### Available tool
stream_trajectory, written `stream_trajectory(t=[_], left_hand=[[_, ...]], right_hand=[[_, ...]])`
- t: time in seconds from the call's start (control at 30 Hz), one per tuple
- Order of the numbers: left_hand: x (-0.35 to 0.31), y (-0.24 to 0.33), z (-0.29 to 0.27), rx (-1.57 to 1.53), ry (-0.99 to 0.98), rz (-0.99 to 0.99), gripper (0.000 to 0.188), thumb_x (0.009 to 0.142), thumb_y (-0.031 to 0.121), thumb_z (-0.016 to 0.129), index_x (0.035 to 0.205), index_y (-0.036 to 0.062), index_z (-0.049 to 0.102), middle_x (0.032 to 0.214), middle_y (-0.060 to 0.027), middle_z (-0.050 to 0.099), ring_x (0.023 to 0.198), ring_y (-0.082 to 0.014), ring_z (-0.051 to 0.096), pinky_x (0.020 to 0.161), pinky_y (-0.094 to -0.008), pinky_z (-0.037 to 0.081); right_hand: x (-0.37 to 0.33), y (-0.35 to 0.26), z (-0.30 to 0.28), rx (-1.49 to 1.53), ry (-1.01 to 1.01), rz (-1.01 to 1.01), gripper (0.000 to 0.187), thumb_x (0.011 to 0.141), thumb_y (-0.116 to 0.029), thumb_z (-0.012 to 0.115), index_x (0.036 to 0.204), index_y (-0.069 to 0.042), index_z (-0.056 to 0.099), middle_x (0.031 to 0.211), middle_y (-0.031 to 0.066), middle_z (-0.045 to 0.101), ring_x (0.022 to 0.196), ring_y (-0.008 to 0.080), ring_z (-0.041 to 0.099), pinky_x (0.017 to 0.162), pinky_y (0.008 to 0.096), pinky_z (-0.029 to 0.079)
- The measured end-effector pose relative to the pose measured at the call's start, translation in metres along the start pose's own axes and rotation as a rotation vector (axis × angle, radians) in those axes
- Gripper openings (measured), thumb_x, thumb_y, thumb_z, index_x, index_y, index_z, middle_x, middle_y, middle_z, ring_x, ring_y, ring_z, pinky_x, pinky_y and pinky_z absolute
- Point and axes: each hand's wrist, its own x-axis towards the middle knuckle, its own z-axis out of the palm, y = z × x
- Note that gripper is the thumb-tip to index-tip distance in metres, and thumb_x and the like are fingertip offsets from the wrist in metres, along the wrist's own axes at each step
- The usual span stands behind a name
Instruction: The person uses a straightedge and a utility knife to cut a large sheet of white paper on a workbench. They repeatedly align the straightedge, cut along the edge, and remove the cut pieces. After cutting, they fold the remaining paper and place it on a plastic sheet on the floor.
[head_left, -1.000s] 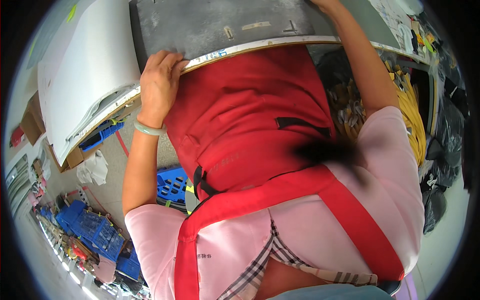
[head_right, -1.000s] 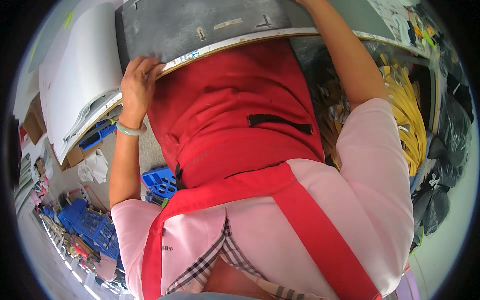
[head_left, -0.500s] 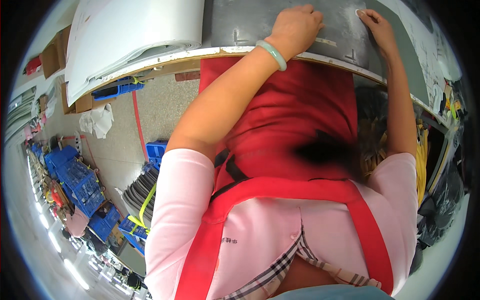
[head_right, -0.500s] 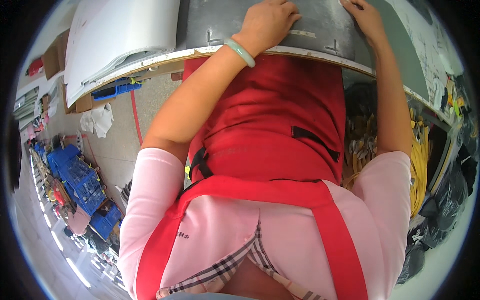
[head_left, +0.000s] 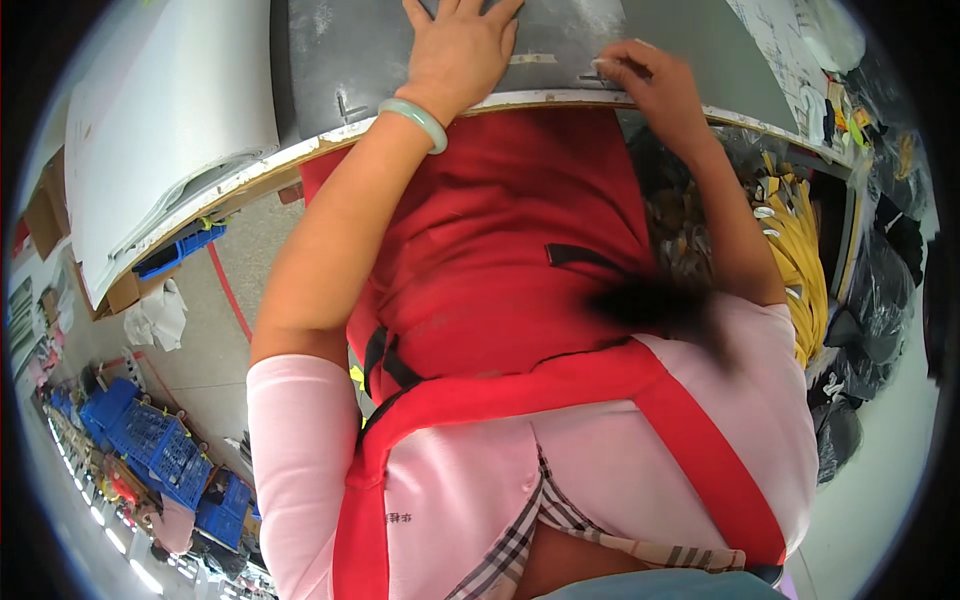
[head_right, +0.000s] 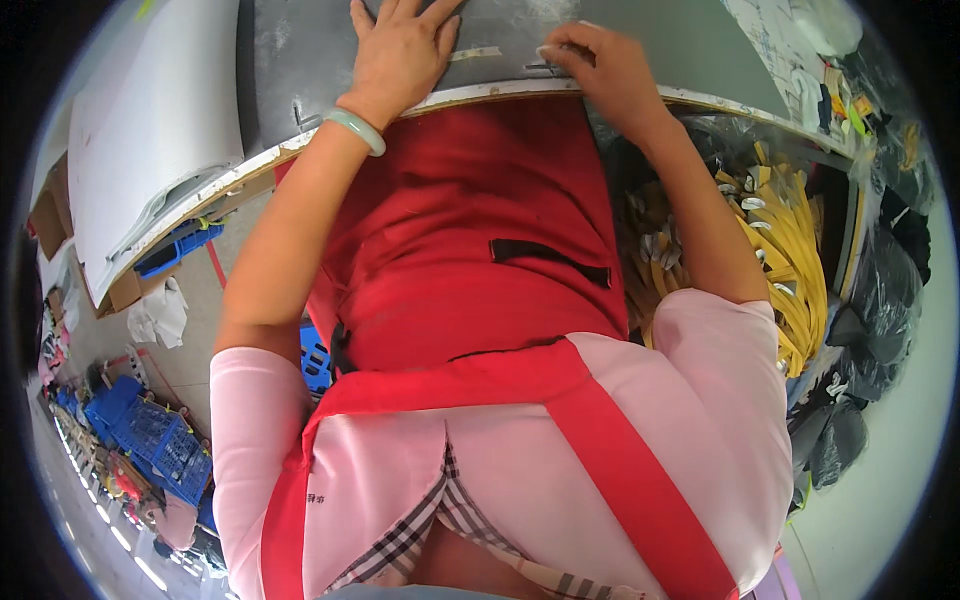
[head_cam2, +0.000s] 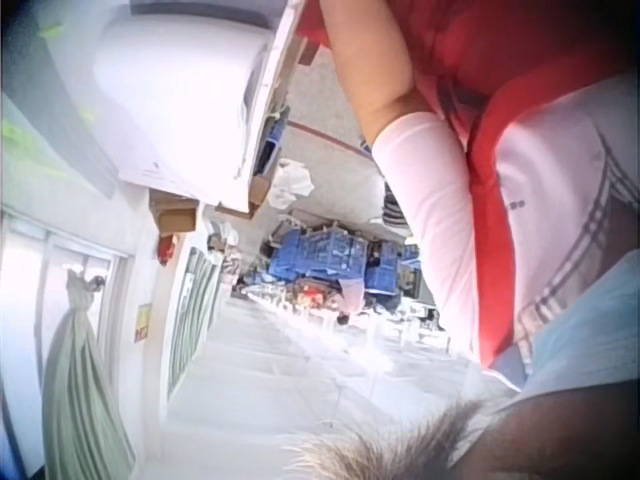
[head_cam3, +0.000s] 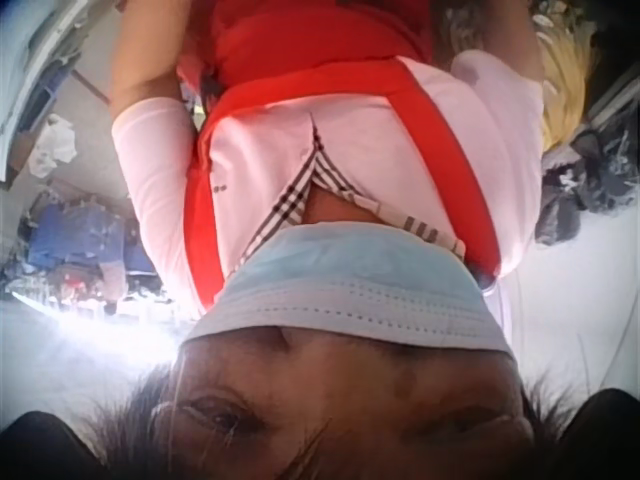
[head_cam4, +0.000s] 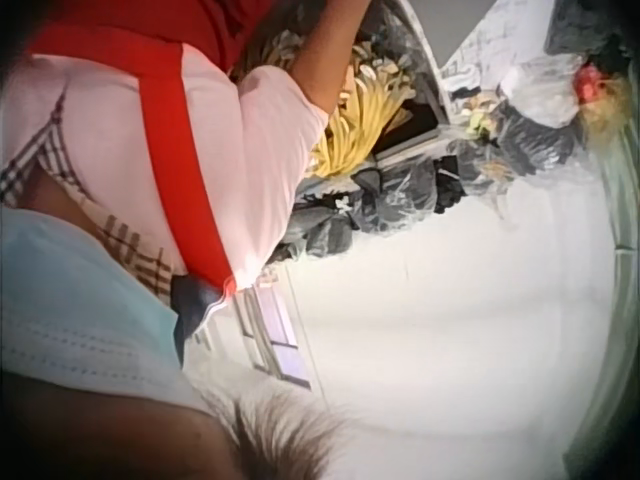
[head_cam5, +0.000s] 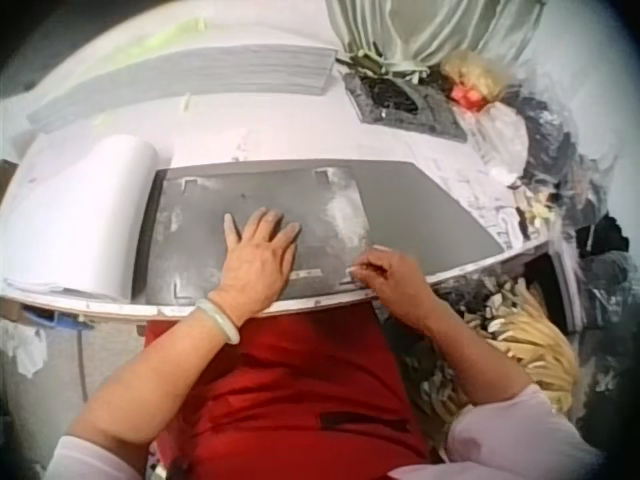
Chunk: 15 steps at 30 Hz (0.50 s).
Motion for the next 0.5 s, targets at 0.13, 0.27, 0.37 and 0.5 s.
stream_trajectory(t=[0.13,0.27,0.37,0.5], left_hand=[[0.0,0.001,0.0,-0.014,0.012,-0.001,0.034,0.096,0.024,0.055,0.126,0.0116,0.062,0.134,-0.0142,0.054,0.133,-0.0334,0.043,0.109,-0.069,0.025],[0.0,0.001,-0.001,-0.016,0.005,0.0,0.034,0.096,0.024,0.054,0.126,0.0115,0.062,0.134,-0.014,0.054,0.133,-0.0335,0.043,0.109,-0.069,0.025],[-0.002,-0.001,-0.001,-0.013,0.004,-0.008,0.033,0.096,0.024,0.054,0.126,0.0115,0.062,0.134,-0.0138,0.054,0.133,-0.0332,0.043,0.109,-0.069,0.025],[-0.002,0.0,-0.001,-0.002,-0.01,-0.002,0.034,0.096,0.024,0.054,0.126,0.0114,0.062,0.135,-0.0138,0.053,0.133,-0.0331,0.043,0.109,-0.0692,0.025]], right_hand=[[-0.005,0.001,0.003,-0.02,0.009,-0.103,0.014,0.093,-0.017,0.066,0.098,-0.004,0.068,0.085,0.0085,0.064,0.075,0.0223,0.06,0.071,0.0322,0.047],[-0.002,-0.001,0.008,-0.121,-0.037,-0.225,0.014,0.093,-0.017,0.064,0.098,-0.004,0.067,0.09,0.0122,0.065,0.08,0.0302,0.062,0.074,0.0359,0.048],[-0.002,-0.005,0.006,-0.212,-0.058,-0.201,0.015,0.093,-0.018,0.064,0.098,-0.004,0.065,0.09,0.0135,0.065,0.082,0.0318,0.063,0.075,0.0371,0.049],[-0.003,-0.002,0.0,-0.013,-0.024,0.089,0.02,0.091,-0.022,0.065,0.097,-0.003,0.064,0.087,0.0152,0.065,0.079,0.032,0.063,0.073,0.0382,0.049]])
